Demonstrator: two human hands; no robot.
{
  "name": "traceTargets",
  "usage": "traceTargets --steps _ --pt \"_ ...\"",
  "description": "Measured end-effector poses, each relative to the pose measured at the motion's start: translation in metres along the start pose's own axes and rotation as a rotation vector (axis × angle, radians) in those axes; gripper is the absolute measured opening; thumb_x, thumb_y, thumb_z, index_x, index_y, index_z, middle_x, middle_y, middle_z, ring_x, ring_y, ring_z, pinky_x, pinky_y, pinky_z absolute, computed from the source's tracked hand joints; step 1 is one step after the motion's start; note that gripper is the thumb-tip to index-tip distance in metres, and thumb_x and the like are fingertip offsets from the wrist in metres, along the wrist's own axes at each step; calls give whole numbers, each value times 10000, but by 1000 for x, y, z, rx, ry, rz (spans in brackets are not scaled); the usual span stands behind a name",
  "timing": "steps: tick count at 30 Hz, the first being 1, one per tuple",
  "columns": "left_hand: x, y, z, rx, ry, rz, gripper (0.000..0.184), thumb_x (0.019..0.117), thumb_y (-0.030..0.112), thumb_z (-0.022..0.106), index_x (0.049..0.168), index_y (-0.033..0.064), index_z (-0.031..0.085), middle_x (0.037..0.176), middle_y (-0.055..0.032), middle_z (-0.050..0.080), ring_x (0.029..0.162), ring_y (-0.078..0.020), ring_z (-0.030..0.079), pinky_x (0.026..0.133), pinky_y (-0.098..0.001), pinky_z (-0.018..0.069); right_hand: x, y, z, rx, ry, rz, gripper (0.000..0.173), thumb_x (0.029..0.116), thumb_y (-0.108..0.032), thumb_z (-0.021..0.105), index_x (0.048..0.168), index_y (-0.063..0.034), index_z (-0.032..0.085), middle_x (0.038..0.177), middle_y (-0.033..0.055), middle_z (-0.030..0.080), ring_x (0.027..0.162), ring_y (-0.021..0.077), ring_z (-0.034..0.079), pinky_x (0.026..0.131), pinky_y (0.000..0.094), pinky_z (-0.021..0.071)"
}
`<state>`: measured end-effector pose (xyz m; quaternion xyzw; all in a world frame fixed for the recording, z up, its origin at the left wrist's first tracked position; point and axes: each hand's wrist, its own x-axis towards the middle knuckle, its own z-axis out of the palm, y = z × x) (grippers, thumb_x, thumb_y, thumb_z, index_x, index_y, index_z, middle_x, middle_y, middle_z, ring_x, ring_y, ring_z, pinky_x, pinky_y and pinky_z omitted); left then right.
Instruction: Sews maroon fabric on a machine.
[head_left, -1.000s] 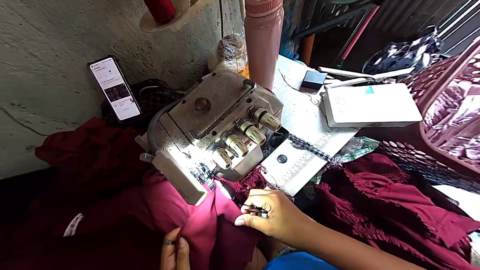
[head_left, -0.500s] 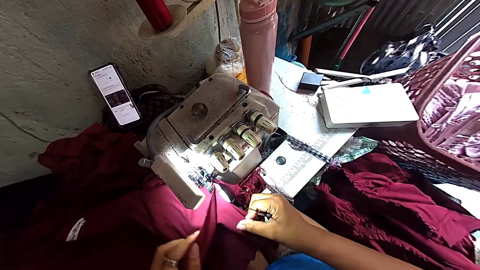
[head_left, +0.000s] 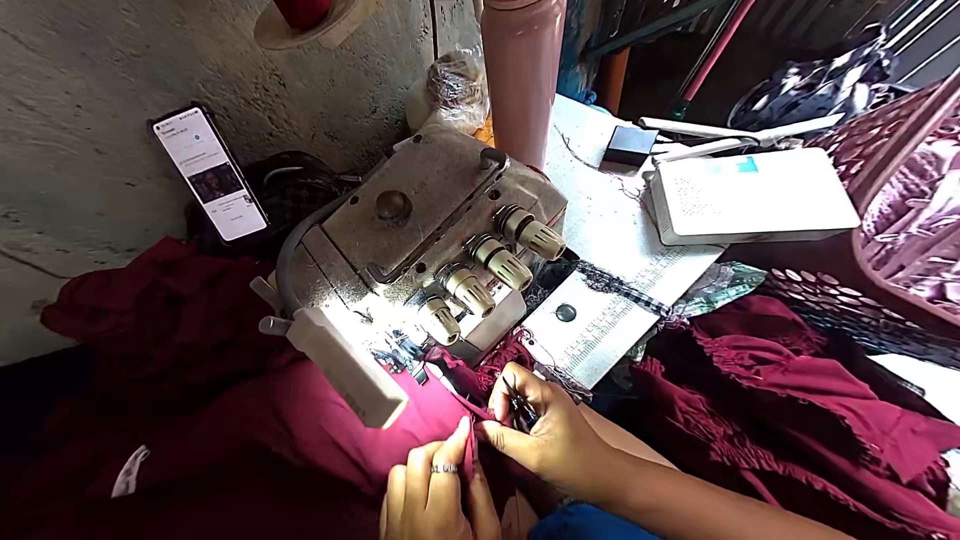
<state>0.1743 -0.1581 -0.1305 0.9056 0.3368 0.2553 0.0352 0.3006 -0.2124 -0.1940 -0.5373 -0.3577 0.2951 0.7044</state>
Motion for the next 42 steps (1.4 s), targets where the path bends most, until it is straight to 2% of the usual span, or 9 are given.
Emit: traceTargets --steps 4,7,10,13,16,19,24,30,42 --pt "14 -38 24 -145 153 89 241 951 253 591 926 97 774 823 -41 683 823 -129 565 784 -277 397 -3 2 8 16 19 16 263 846 -155 796 958 -103 564 843 -74 600 734 -95 534 641 54 431" --pt "34 -94 24 -433 59 180 190 936 282 641 895 110 711 930 -30 698 999 -76 604 949 -238 436 -8 2 9 73 -26 93 328 830 -162 819 1068 -90 605 856 -92 632 733 -90 562 647 72 462" --pt "54 -119 10 -610 -48 166 124 868 191 648 918 93 706 1011 41 717 1069 28 622 975 -157 480 -16 2 10 85 -72 201 384 831 -194 821 1156 -90 645 876 -109 663 729 -99 574 657 75 479" --pt "53 -118 -2 -652 -23 115 156 868 149 626 994 125 716 1049 110 714 1053 47 633 945 -142 509 -25 3 6 89 -68 236 325 843 -201 812 1112 -73 682 857 -98 685 751 -90 610 688 93 508" --pt "39 -103 -9 -597 76 128 94 977 205 637 1045 196 700 1070 159 688 1054 65 623 931 -134 510 -33 4 1 105 -57 258 184 851 -227 809 926 -92 710 804 -105 685 718 -108 595 660 87 490" --pt "16 -76 -20 -429 95 244 77 999 258 629 1035 197 661 1036 95 638 1041 19 603 938 -144 481 -36 1 -2 154 -56 292 167 831 -217 832 853 -134 689 723 -145 634 637 -123 539 585 76 442" --pt "-16 -47 -2 -207 78 314 136 1006 275 604 1014 186 707 938 21 613 947 -109 552 948 -237 376 -39 -1 -1 161 -50 245 115 812 -138 803 829 -126 689 798 -124 665 724 -120 569 646 75 463" --pt "-29 -46 12 -151 96 302 140 1001 234 592 994 184 723 907 29 626 914 -113 534 925 -263 339 -47 5 -1 141 -41 116 45 844 -76 746 875 -48 731 859 -47 694 800 -85 605 708 82 493" --pt "-35 -47 15 -206 161 273 118 1001 241 608 946 196 702 879 78 650 898 -67 546 934 -257 321 -50 5 -8 -37 -60 -15 153 881 -166 758 828 -34 702 777 -9 656 723 -66 572 636 67 446"
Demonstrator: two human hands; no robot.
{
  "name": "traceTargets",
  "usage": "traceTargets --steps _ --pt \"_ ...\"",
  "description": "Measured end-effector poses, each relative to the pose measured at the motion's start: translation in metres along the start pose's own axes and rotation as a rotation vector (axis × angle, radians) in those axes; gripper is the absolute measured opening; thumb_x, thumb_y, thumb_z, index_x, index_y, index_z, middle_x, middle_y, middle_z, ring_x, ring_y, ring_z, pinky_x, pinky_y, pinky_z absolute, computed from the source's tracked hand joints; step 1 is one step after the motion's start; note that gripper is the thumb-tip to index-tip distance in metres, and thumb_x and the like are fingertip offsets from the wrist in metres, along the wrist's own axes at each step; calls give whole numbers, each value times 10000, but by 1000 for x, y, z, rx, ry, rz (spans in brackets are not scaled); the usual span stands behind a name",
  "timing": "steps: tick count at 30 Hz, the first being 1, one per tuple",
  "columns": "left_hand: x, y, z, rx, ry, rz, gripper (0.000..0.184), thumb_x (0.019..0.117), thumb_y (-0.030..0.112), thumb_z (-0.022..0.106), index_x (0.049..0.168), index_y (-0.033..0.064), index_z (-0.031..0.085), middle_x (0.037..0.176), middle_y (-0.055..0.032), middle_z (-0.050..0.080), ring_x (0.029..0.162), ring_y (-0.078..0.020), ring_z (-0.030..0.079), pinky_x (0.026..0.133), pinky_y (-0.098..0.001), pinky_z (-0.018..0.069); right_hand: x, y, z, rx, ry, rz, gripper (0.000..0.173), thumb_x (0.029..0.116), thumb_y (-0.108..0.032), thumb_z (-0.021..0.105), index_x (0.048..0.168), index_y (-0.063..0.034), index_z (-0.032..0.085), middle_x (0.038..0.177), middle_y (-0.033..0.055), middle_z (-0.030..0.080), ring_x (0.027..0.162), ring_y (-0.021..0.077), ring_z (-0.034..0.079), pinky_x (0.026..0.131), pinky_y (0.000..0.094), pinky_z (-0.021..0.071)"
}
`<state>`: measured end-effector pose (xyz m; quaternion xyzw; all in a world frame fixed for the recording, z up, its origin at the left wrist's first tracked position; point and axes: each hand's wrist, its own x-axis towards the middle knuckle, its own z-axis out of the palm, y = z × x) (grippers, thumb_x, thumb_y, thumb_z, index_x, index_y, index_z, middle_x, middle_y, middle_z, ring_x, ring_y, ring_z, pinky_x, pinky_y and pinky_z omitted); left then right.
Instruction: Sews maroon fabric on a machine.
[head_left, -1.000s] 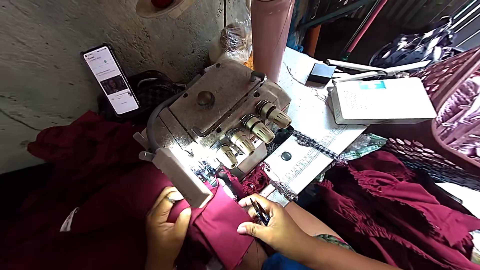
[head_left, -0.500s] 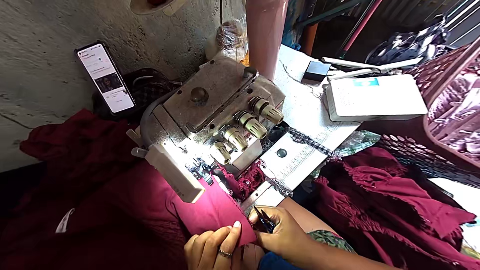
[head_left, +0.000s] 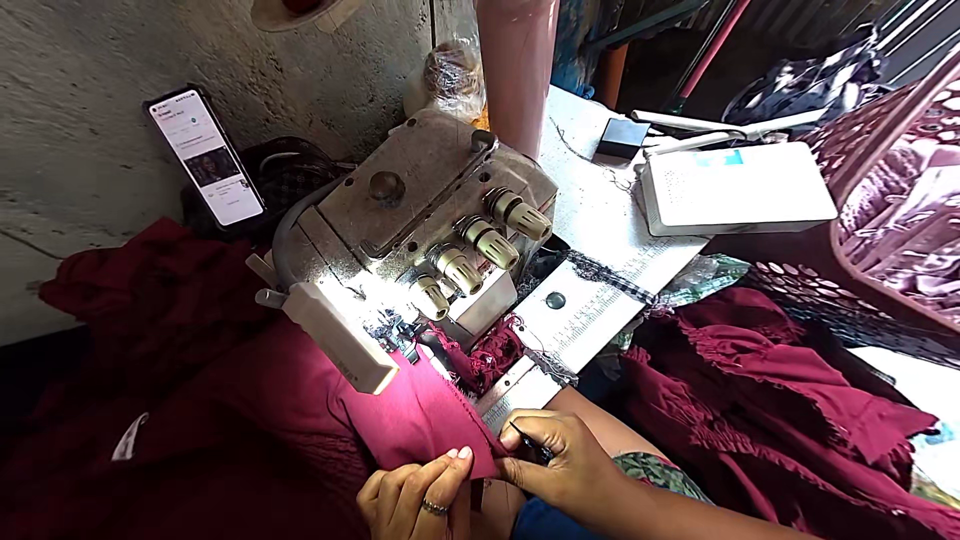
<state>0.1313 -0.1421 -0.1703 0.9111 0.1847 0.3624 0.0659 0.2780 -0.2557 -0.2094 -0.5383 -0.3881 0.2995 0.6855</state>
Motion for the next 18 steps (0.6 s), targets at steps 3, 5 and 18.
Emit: traceTargets --steps 3,5,18 --pt "1 2 0 16 -2 15 126 1008 243 601 954 201 707 883 78 645 894 -68 540 933 -262 316 1 2 0 -124 5 -61 131 869 -146 731 822 -29 694 775 17 662 724 -31 590 642 84 460" --pt "1 4 1 30 -6 28 120 1000 230 608 958 209 718 883 74 642 894 -74 535 934 -275 308 1 4 0 -168 5 -81 115 854 -137 720 816 -33 690 762 24 657 711 -13 593 631 100 464" --pt "-19 11 8 -516 84 -280 147 1007 279 629 1139 272 692 1083 203 673 1071 64 589 1009 -161 410 17 -20 18 -438 27 -423 65 872 -162 697 871 -96 695 809 26 696 740 95 662 599 202 515"
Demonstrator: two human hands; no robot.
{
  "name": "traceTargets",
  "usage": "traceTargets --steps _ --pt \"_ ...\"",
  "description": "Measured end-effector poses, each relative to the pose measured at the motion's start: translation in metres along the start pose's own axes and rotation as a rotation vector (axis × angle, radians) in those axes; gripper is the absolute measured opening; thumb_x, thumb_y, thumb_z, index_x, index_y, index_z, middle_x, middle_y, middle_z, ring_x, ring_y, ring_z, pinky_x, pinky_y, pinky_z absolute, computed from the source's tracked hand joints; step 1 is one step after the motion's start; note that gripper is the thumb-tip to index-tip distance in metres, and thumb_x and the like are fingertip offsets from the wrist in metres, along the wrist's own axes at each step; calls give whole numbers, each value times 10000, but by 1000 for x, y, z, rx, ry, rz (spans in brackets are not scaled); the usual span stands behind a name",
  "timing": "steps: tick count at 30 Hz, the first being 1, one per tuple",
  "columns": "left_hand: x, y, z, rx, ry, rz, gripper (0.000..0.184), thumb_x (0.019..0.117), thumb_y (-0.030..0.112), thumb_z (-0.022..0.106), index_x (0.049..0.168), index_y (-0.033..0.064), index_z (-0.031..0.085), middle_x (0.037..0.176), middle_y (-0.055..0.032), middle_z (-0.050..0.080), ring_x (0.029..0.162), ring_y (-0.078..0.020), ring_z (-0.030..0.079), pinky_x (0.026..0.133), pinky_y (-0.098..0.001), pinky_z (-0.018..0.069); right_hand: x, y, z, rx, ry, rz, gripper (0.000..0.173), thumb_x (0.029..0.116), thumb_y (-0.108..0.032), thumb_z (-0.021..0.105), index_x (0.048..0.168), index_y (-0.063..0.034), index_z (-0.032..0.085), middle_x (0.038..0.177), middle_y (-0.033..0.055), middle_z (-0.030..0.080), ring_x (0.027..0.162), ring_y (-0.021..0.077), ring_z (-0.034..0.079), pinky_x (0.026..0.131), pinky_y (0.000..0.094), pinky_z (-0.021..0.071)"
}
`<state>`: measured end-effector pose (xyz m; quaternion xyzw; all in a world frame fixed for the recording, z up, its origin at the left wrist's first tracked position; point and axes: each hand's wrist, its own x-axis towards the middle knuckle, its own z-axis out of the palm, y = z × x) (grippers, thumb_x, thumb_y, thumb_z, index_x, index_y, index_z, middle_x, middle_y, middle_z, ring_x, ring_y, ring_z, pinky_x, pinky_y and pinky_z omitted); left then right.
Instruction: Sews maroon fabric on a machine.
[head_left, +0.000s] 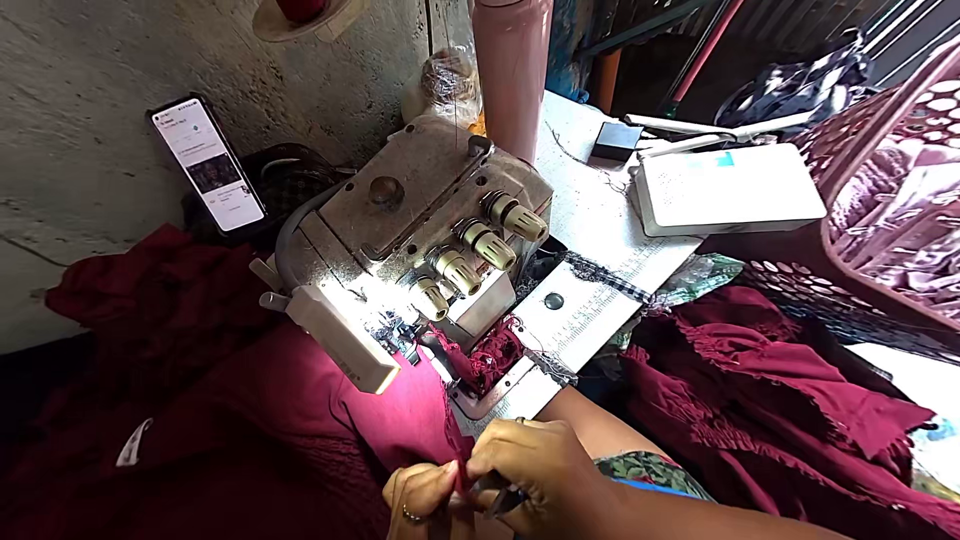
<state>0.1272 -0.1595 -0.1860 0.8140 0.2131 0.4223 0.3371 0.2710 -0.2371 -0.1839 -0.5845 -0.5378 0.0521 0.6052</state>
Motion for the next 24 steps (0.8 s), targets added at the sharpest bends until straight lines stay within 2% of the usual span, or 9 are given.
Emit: traceTargets --steps 5,8,12,15,17,19,20,22,24 --pt "-5 7 6 -401 135 -152 215 999 225 649 1183 315 716 1133 221 699 1089 64 624 965 -148 490 14 -10 11 -76 -10 -91 73 891 -178 675 850 -120 690 789 9 694 720 99 659 562 213 483" --pt "-3 3 2 -196 107 -46 173 1026 282 609 1172 306 697 1112 230 668 1099 70 592 987 -145 453 10 -8 10 61 -23 0 124 861 -213 736 865 -94 704 796 24 701 720 85 658 573 206 493" --pt "4 1 -4 335 38 170 200 1053 373 511 1059 241 660 1012 145 633 1043 20 545 1012 -209 327 -3 0 0 280 -59 198 451 909 -494 737 867 -49 678 751 23 631 642 21 553 547 160 433" --pt "6 5 -1 502 37 232 105 1007 306 581 996 241 662 1017 102 617 1057 -32 521 1015 -256 281 -11 6 -5 287 -37 287 324 990 -307 657 793 -50 643 691 9 587 620 -5 522 544 132 400" --pt "-1 9 -1 395 15 191 80 996 328 576 1004 266 627 1033 101 546 1055 -9 507 988 -196 334 -15 9 -10 303 -41 328 284 987 -251 643 786 -50 631 686 -3 565 627 -31 505 552 102 385" --pt "-17 17 1 90 -125 46 202 1049 378 506 939 241 604 917 120 567 952 39 551 904 -149 434 -17 12 -14 306 -46 365 274 964 -251 666 773 -58 632 678 -21 555 616 -53 482 540 89 363" --pt "-26 22 6 -98 -254 -103 373 1074 430 449 897 161 637 843 76 620 874 22 585 843 -177 464 -17 13 -15 307 -52 380 273 954 -255 676 767 -62 628 676 -28 547 611 -60 470 535 87 353" --pt "-36 26 22 -529 -443 -539 639 999 634 397 1015 61 680 866 50 685 825 33 626 783 -180 518 -16 13 -17 307 -66 401 271 934 -262 696 759 -66 629 674 -37 552 607 -71 470 534 83 354" --pt "-28 23 33 -971 -338 -918 589 849 757 512 1075 257 724 932 114 744 814 24 680 752 -189 555 -14 12 -17 300 -68 410 256 908 -254 711 749 -69 635 673 -41 563 606 -82 478 534 74 361"
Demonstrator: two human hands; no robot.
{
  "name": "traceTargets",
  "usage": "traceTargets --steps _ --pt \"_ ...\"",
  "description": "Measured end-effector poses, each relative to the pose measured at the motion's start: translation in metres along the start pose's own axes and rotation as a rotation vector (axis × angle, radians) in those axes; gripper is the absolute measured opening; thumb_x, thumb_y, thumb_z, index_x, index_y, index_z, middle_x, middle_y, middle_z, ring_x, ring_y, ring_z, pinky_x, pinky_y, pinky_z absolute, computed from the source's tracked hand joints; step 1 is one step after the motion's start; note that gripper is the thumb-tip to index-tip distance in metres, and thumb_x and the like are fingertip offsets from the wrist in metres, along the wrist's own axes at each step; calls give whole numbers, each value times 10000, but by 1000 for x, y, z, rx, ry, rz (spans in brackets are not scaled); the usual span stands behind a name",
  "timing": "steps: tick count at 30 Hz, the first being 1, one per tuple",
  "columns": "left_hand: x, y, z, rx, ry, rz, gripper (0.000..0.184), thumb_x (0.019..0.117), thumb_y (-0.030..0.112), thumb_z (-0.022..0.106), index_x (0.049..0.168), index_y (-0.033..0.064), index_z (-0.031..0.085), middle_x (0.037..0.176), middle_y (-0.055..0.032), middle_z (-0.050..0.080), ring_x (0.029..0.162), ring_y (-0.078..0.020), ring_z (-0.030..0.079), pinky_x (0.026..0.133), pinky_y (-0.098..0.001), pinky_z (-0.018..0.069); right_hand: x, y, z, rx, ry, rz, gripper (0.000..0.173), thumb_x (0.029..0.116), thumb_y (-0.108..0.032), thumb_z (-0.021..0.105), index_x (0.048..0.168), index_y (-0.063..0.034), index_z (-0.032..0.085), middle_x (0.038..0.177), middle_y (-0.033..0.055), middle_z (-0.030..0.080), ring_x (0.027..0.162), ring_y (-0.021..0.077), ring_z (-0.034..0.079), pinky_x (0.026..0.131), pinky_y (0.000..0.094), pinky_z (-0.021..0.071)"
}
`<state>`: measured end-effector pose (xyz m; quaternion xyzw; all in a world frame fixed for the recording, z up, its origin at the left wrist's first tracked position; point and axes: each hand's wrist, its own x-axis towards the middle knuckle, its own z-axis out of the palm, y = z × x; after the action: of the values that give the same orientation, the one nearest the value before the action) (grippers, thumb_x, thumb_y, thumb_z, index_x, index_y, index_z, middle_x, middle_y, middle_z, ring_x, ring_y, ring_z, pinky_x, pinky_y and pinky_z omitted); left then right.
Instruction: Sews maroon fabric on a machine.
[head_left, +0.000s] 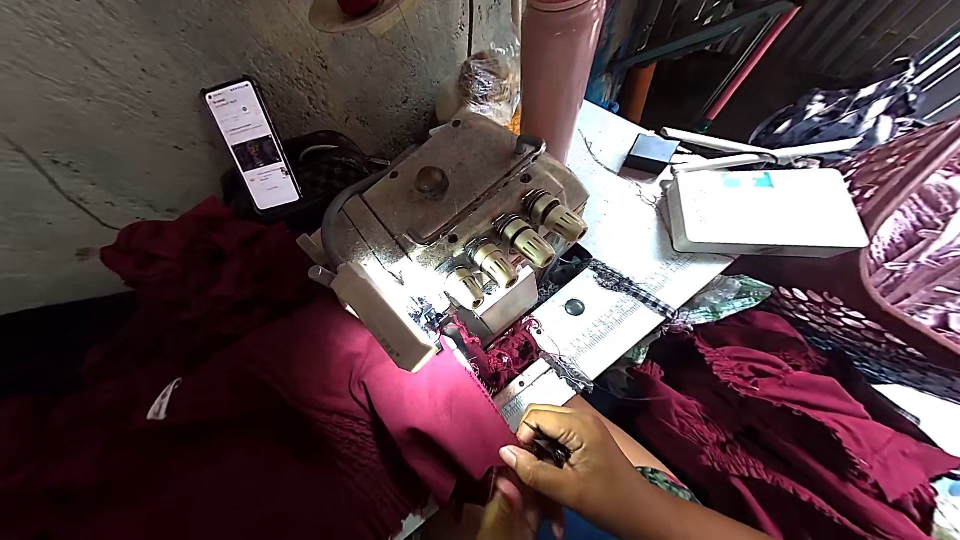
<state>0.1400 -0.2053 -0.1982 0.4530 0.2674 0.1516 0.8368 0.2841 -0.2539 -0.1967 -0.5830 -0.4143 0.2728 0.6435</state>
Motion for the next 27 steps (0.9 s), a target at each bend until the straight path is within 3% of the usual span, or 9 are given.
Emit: traceTargets --steps 2,4,6,8,11,15,20,23,27 --pt "11 18 14 -211 271 101 372 922 553 649 1016 211 760 900 38 774 796 -50 731 748 -242 604 -1 1 -2 -2 20 -19 248 898 -238 711 737 -71 623 666 -44 552 603 -83 468 528 70 352" --pt "22 29 27 46 488 497 123 1000 116 606 1050 152 712 944 63 782 906 -12 732 855 -214 599 -1 2 -6 6 42 -46 246 906 -222 703 733 -74 609 658 -49 535 596 -84 454 521 65 337" --pt "32 36 24 559 561 776 105 975 108 642 1074 116 674 991 150 753 989 82 681 922 -152 559 2 2 -9 3 51 -56 245 910 -224 700 731 -82 610 655 -55 536 597 -85 457 523 65 338" --pt "37 49 18 905 600 867 198 970 160 623 1002 -31 661 944 66 739 977 113 658 917 -110 528 10 3 -9 -6 47 -42 247 915 -241 697 734 -87 628 667 -58 561 616 -84 483 543 69 367" --pt "44 76 11 1218 672 799 340 906 165 633 906 -173 672 854 -163 734 878 48 678 872 -104 490 32 3 -3 6 30 -24 252 910 -234 678 715 -81 630 670 -62 563 613 -84 476 542 82 361" --pt "58 89 -18 1324 657 698 335 970 229 587 989 -80 716 935 -142 738 960 -10 687 920 -146 498 66 5 6 16 3 33 277 895 -245 681 669 -108 600 607 -92 502 554 -70 430 505 126 325" --pt "68 112 -27 1489 614 479 370 1045 218 508 1068 -86 718 1008 -203 739 1021 -182 714 946 -307 522 94 2 20 88 51 171 291 831 -216 716 638 -186 500 575 -156 398 512 -81 358 489 131 278" --pt "77 129 -36 1591 591 315 403 1062 222 477 1095 -111 702 1053 -269 721 1078 -341 699 970 -485 510 91 5 22 59 93 123 281 829 -204 712 637 -176 508 573 -157 398 513 -90 350 486 122 273" --pt "90 139 -45 1616 614 354 393 1058 194 476 1175 -127 669 1143 -307 695 1169 -400 660 1040 -527 465 78 9 9 -156 61 -13 356 881 -301 699 635 -130 507 580 -94 408 533 -30 370 504 168 289"
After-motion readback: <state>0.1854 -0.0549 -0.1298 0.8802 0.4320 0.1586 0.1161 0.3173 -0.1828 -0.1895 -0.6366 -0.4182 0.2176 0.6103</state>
